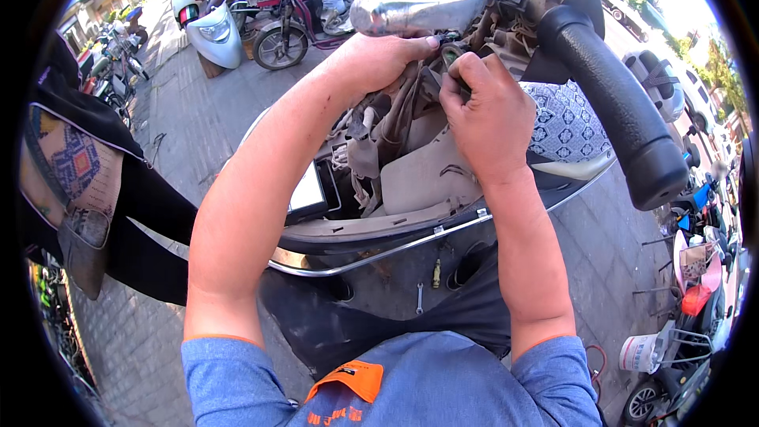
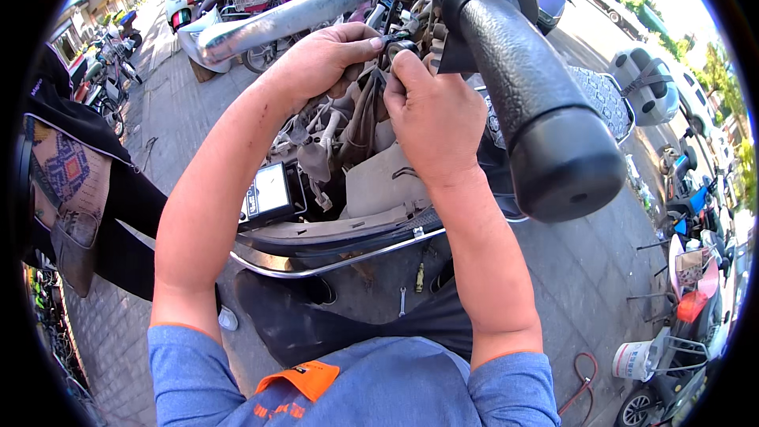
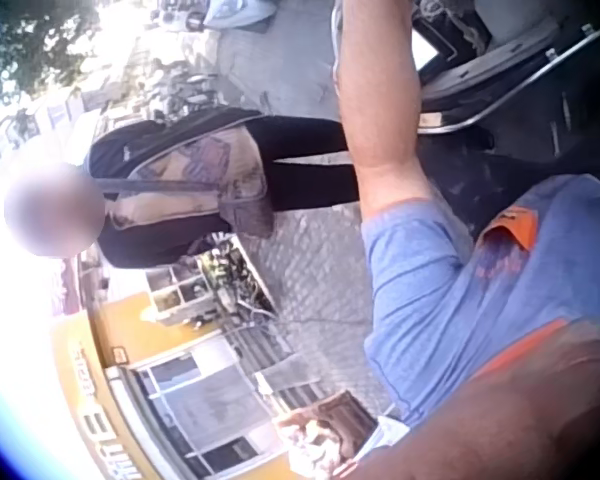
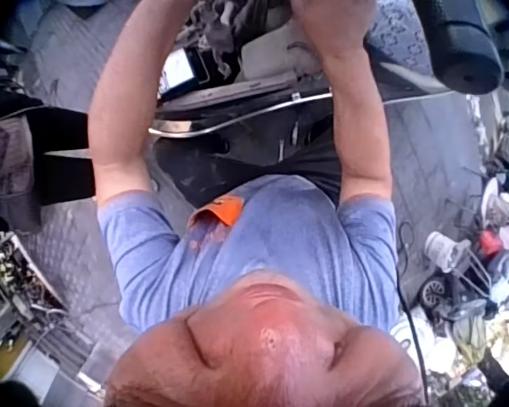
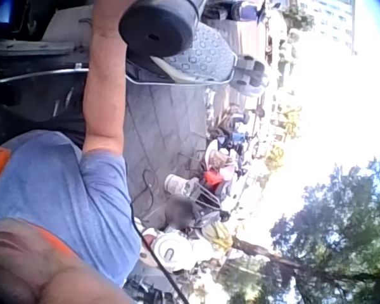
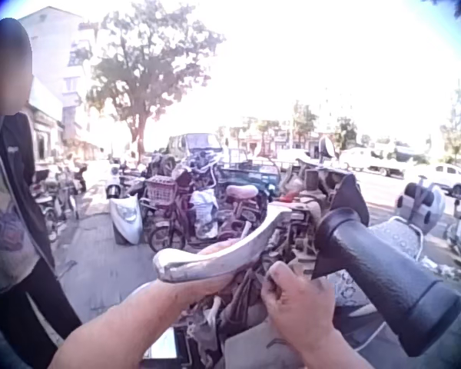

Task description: The person repairs a motorcycle by manipulating wires and electrical components behind the front panel with their hands. They use a multimeter to check connections and handle various small wires and connectors.

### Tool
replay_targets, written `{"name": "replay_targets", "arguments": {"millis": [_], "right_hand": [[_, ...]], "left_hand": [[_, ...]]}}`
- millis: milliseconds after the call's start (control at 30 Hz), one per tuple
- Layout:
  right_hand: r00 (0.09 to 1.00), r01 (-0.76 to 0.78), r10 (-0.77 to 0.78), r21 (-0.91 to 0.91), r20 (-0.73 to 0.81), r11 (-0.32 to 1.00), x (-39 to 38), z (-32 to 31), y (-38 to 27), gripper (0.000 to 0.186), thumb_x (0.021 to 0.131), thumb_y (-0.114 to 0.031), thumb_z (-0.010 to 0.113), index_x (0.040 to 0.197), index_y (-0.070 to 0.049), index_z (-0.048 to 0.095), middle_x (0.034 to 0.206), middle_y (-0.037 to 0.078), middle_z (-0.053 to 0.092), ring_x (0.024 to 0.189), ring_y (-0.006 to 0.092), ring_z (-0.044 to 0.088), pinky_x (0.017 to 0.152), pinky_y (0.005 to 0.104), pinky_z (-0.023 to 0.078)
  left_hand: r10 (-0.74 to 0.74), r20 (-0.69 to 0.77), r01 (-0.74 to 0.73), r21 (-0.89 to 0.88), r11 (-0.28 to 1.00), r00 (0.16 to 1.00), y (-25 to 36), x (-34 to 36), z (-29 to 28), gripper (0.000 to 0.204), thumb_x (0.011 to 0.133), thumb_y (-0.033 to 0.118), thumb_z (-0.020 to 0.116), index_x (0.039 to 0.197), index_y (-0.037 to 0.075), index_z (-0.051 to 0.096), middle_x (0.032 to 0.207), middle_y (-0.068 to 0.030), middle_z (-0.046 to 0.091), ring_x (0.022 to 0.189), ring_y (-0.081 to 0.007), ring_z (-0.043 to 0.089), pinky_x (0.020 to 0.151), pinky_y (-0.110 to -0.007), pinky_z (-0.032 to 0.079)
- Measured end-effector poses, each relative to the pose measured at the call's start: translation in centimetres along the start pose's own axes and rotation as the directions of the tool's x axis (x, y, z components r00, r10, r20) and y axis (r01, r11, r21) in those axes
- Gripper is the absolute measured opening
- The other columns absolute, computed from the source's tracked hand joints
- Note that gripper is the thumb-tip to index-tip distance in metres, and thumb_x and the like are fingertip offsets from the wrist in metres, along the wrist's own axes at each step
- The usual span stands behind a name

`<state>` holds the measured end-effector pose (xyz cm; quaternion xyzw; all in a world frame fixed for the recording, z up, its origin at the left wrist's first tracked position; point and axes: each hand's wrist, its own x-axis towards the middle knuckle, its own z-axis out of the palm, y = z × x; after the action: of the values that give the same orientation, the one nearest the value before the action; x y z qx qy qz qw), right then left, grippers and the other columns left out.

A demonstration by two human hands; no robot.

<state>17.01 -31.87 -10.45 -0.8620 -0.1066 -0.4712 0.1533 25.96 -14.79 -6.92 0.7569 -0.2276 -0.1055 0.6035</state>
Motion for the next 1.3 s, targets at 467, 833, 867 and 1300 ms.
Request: {"name": "replay_targets", "arguments": {"millis": [467, 833, 867, 1300], "right_hand": [[0.981, -0.021, -0.005, -0.13, -0.193, 0.991, -0.5, 0.5, 0.5, 0.013, 0.089, -0.016, 0.079, 0.094, -0.019, 0.068, 0.083, 0.002, 0.073, 0.078, 0.0332, 0.071, 0.066, 0.0447, 0.055], [0.969, 0.041, -0.067, -0.115, -0.239, 0.993, -0.8, 0.0, -1.4, 0.036, 0.093, -0.026, 0.078, 0.128, -0.03, 0.07, 0.104, 0.011, 0.076, 0.089, 0.0364, 0.075, 0.066, 0.0486, 0.058], [0.975, 0.019, -0.058, -0.179, -0.215, 0.984, -0.8, -0.1, -1.7, 0.035, 0.094, -0.028, 0.077, 0.128, -0.03, 0.07, 0.1, 0.01, 0.077, 0.086, 0.037, 0.075, 0.066, 0.0491, 0.058], [0.985, -0.09, 0.123, -0.247, 0.12, 0.965, 0.2, 0.1, -0.2, 0.041, 0.098, -0.017, 0.066, 0.138, -0.026, 0.067, 0.132, 0.009, 0.074, 0.116, 0.0327, 0.072, 0.09, 0.0472, 0.059]], "left_hand": [[0.438, -0.197, -0.305, 0.477, 0.824, 0.877, -3.0, 0.2, 3.7, 0.028, 0.101, 0.024, 0.066, 0.113, -0.001, 0.067, 0.087, -0.0099, 0.071, 0.077, -0.0192, 0.067, 0.072, -0.036, 0.054], [0.35, -0.413, -0.238, 0.299, 0.924, 0.841, -3.7, -3.3, 5.8, 0.026, 0.1, 0.023, 0.069, 0.11, -0.001, 0.068, 0.087, -0.0173, 0.072, 0.074, -0.0232, 0.069, 0.072, -0.038, 0.056], [0.329, -0.4, -0.245, 0.247, 0.937, 0.855, -4.4, -3.0, 5.5, 0.027, 0.101, 0.023, 0.069, 0.113, -0.001, 0.069, 0.087, -0.0139, 0.072, 0.077, -0.0182, 0.068, 0.073, -0.036, 0.056], [0.24, -0.302, -0.186, 0.199, 0.962, 0.923, -1.6, -4.7, 6.9, 0.04, 0.102, 0.02, 0.056, 0.136, 0.0, 0.064, 0.127, -0.0318, 0.068, 0.123, -0.0484, 0.063, 0.104, -0.05, 0.051]]}}
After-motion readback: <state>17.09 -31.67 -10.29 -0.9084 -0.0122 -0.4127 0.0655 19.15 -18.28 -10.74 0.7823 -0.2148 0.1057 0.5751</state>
